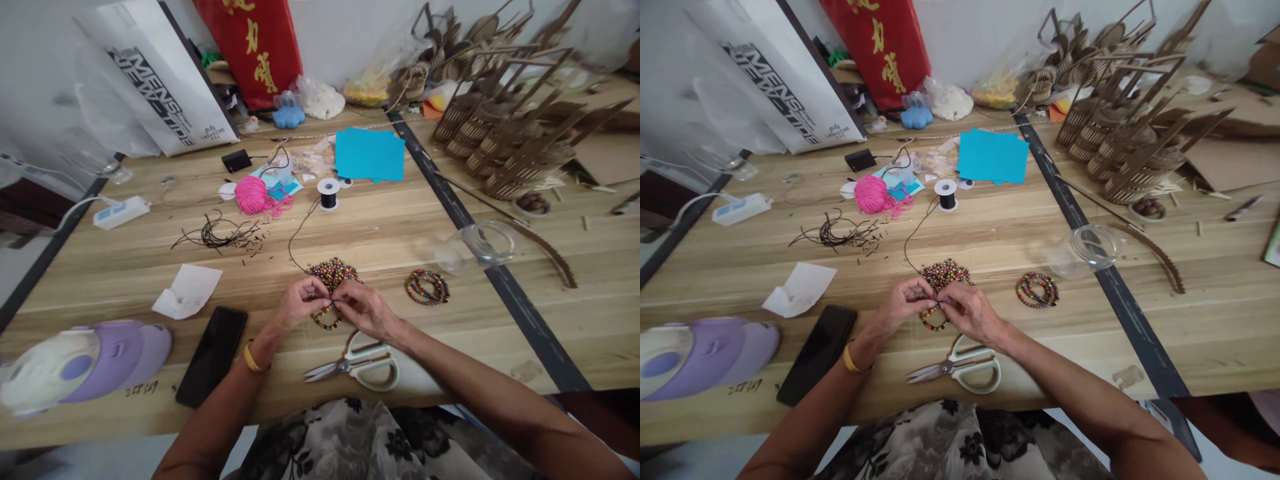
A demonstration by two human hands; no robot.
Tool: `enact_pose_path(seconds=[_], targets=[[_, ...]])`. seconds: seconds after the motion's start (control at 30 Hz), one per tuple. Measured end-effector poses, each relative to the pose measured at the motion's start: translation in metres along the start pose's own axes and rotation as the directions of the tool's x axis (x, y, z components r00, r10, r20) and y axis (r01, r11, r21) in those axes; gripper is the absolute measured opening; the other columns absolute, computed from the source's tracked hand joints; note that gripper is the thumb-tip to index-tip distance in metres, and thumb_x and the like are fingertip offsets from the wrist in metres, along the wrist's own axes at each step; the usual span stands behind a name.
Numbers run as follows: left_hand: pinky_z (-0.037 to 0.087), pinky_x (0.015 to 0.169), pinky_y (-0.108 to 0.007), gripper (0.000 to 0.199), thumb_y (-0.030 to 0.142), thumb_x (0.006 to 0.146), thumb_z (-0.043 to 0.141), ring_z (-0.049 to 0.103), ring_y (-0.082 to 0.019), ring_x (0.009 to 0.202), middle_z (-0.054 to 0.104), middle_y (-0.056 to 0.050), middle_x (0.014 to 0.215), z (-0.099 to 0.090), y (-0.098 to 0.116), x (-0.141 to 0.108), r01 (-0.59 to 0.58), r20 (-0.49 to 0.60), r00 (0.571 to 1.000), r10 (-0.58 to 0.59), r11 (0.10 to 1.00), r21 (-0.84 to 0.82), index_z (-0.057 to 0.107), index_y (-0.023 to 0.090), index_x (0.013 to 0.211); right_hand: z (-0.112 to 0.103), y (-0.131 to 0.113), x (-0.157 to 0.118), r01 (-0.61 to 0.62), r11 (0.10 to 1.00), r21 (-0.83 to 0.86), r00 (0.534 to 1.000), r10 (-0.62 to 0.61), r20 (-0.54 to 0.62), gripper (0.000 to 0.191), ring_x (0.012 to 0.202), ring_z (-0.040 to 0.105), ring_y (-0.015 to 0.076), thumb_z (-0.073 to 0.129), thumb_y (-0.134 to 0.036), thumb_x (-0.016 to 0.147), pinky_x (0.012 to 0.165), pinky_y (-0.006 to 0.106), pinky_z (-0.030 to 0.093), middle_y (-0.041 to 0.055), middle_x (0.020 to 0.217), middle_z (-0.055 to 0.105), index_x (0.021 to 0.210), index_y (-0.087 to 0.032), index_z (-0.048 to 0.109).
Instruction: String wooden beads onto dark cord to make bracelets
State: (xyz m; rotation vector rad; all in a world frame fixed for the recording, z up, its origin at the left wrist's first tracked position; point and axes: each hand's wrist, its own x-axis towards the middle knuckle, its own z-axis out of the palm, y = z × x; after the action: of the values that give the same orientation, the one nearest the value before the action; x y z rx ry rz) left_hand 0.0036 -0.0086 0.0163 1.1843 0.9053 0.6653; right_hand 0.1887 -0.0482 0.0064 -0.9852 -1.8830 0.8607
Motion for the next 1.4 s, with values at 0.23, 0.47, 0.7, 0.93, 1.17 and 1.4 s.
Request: enact_pose_path(seconds=[0.23, 0.47, 0.7, 0.93, 1.17, 1.4], targets=[[0.044, 0.060, -0.020, 0.035, 0.029, 0.055, 0.083, 0.057, -0.009, 0.062, 0.063, 0.000, 0.068, 0.0003, -0.0012, 0.0005, 0.030, -0.022, 0.999, -0.031, 0.998, -0.046, 0.058, 0.012, 0.071, 0.0010, 0.0032, -0.0010, 0.041, 0.999, -0.031, 0.999, -0.040, 0.029, 0.008, 0.073, 0.055, 0.0149, 0.050, -0.018, 0.092, 0.066, 0.025, 0.044, 0.0044, 0.080, 0.059, 0.088, -0.017, 0.057], [0.046, 0.057, -0.020, 0.035, 0.034, 0.056, 0.082, 0.056, -0.008, 0.055, 0.064, 0.000, 0.063, 0.0008, 0.0008, -0.0015, 0.109, 0.001, 0.994, -0.109, 0.992, -0.063, 0.064, 0.011, 0.073, -0.0006, 0.0021, 0.0018, 0.013, 0.999, 0.047, 0.999, -0.015, 0.032, 0.011, 0.079, 0.055, 0.0175, 0.048, -0.024, 0.093, 0.071, 0.029, 0.045, 0.0063, 0.084, 0.060, 0.089, -0.019, 0.057], [0.047, 0.054, -0.021, 0.034, 0.039, 0.059, 0.080, 0.057, -0.010, 0.051, 0.065, -0.001, 0.058, 0.0018, 0.0005, -0.0011, 0.067, 0.027, 0.997, -0.067, 0.998, -0.001, 0.068, 0.010, 0.072, -0.0001, 0.0057, 0.0028, -0.084, 0.986, 0.144, 0.996, 0.083, 0.009, 0.015, 0.075, 0.053, 0.0169, 0.053, -0.030, 0.091, 0.068, 0.030, 0.044, 0.0052, 0.080, 0.058, 0.084, -0.018, 0.059], [0.046, 0.059, -0.022, 0.018, 0.028, 0.074, 0.068, 0.059, -0.012, 0.059, 0.067, -0.004, 0.065, -0.0001, 0.0029, -0.0053, -0.101, 0.044, 0.995, 0.092, 0.957, 0.272, 0.070, 0.010, 0.074, 0.0022, 0.0095, 0.0015, -0.243, 0.902, 0.356, 0.968, 0.246, 0.038, 0.022, 0.064, 0.049, 0.0122, 0.060, -0.038, 0.086, 0.058, 0.024, 0.041, 0.0006, 0.071, 0.053, 0.080, -0.017, 0.059], [0.045, 0.067, -0.024, 0.012, 0.022, 0.079, 0.062, 0.060, -0.015, 0.069, 0.068, -0.006, 0.073, 0.0006, 0.0038, -0.0061, -0.266, 0.083, 0.962, 0.259, 0.832, 0.487, 0.070, 0.014, 0.076, 0.0019, 0.0068, 0.0053, -0.351, 0.764, 0.542, 0.929, 0.358, 0.097, 0.028, 0.051, 0.047, 0.0084, 0.070, -0.042, 0.077, 0.047, 0.020, 0.041, -0.0026, 0.063, 0.052, 0.075, -0.017, 0.059], [0.044, 0.064, -0.023, 0.012, 0.021, 0.080, 0.059, 0.058, -0.014, 0.067, 0.067, -0.004, 0.072, 0.0029, 0.0013, -0.0053, -0.283, 0.070, 0.953, 0.295, 0.784, 0.552, 0.068, 0.015, 0.075, 0.0030, 0.0057, 0.0056, -0.375, 0.753, 0.540, 0.919, 0.376, 0.115, 0.028, 0.049, 0.046, 0.0074, 0.070, -0.042, 0.076, 0.046, 0.019, 0.041, -0.0033, 0.062, 0.052, 0.076, -0.017, 0.057]])
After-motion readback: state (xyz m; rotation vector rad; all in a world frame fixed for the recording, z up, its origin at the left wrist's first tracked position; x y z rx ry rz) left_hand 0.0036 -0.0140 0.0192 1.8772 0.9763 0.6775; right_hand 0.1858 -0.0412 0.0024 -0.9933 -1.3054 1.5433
